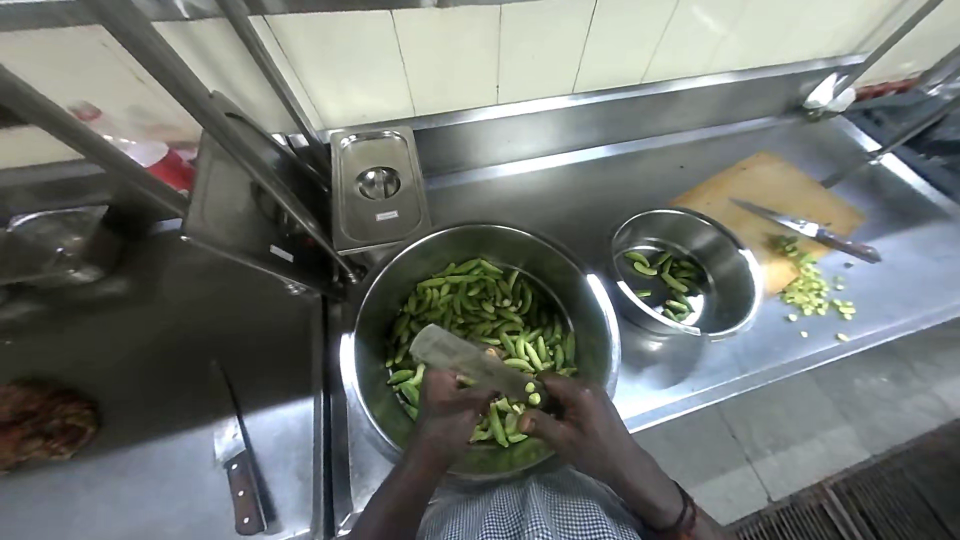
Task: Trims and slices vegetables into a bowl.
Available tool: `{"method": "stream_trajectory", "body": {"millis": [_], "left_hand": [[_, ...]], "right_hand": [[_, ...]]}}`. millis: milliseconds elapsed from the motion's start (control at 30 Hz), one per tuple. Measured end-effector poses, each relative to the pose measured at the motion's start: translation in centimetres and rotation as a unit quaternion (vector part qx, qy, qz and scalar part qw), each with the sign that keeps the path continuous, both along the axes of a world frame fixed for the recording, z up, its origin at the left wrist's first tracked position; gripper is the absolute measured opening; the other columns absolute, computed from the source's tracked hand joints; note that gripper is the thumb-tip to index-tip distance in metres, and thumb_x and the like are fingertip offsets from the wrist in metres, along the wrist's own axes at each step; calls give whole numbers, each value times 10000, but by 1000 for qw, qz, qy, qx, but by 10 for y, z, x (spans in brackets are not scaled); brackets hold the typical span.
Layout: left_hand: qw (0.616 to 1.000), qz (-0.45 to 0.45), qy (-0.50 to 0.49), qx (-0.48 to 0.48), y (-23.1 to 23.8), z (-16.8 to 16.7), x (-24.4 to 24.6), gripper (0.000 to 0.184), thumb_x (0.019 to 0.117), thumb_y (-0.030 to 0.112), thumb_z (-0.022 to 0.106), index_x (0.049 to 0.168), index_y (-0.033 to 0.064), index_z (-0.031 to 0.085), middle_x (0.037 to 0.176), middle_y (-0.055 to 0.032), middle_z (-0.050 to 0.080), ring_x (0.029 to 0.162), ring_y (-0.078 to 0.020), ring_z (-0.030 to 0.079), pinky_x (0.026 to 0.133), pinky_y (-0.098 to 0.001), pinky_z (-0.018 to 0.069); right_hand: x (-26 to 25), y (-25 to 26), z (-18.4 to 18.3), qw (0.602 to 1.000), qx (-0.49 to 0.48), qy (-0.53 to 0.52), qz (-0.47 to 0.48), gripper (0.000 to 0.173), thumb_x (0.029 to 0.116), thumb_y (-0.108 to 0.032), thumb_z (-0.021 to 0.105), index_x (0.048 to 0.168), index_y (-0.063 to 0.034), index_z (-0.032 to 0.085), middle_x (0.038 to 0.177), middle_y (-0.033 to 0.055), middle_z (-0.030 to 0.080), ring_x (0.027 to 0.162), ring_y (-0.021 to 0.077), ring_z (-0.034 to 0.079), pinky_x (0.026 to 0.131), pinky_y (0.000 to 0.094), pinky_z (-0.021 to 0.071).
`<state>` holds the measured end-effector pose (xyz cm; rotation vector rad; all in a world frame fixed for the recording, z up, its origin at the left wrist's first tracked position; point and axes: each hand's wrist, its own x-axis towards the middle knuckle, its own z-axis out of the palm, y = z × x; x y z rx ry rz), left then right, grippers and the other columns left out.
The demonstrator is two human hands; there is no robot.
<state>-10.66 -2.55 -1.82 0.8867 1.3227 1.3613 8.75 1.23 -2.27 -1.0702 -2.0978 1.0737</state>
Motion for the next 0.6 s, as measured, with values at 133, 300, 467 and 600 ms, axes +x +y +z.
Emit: {"method": "stream_trajectory", "body": {"millis": [133, 300, 467, 600], "left_hand": [[971, 35, -210, -111, 1, 12, -4, 160, 896, -9, 636, 1040, 61, 644, 711, -84, 602, 492, -98, 512, 452, -222, 467], [954, 31, -259, -145, -2, 10, 4, 67, 963, 42, 635, 1025, 55, 658, 737, -90, 606, 510, -92, 521, 457, -213, 470], [958, 10, -247, -144, -6, 8, 13, 101, 921, -25, 647, 1009, 25, 642, 720, -111, 623, 509, -109, 551, 465, -225, 494], [955, -6, -264, -133, -8, 5, 12, 100, 903, -7, 660, 990, 39, 645, 734, -112, 626, 532, -113, 557, 481, -228, 491]], "right_hand": [[2, 4, 1, 999, 29, 3, -33, 526, 1011, -623, 469, 806, -163, 622, 603, -58, 493, 520, 67, 496, 482, 299, 448], [-3, 0, 3, 998, 40, -31, -40, 487, 781, -605, 791, 926, -165, 640, 716, -66, 574, 618, 51, 552, 560, 279, 504], [-6, -4, 4, 996, 72, -13, -51, 443, 818, -566, 770, 825, -152, 614, 634, -69, 524, 545, 30, 503, 498, 229, 450], [-7, -5, 3, 994, 98, -14, -42, 443, 854, -580, 732, 820, -154, 614, 626, -70, 521, 544, 30, 511, 496, 229, 457]]}}
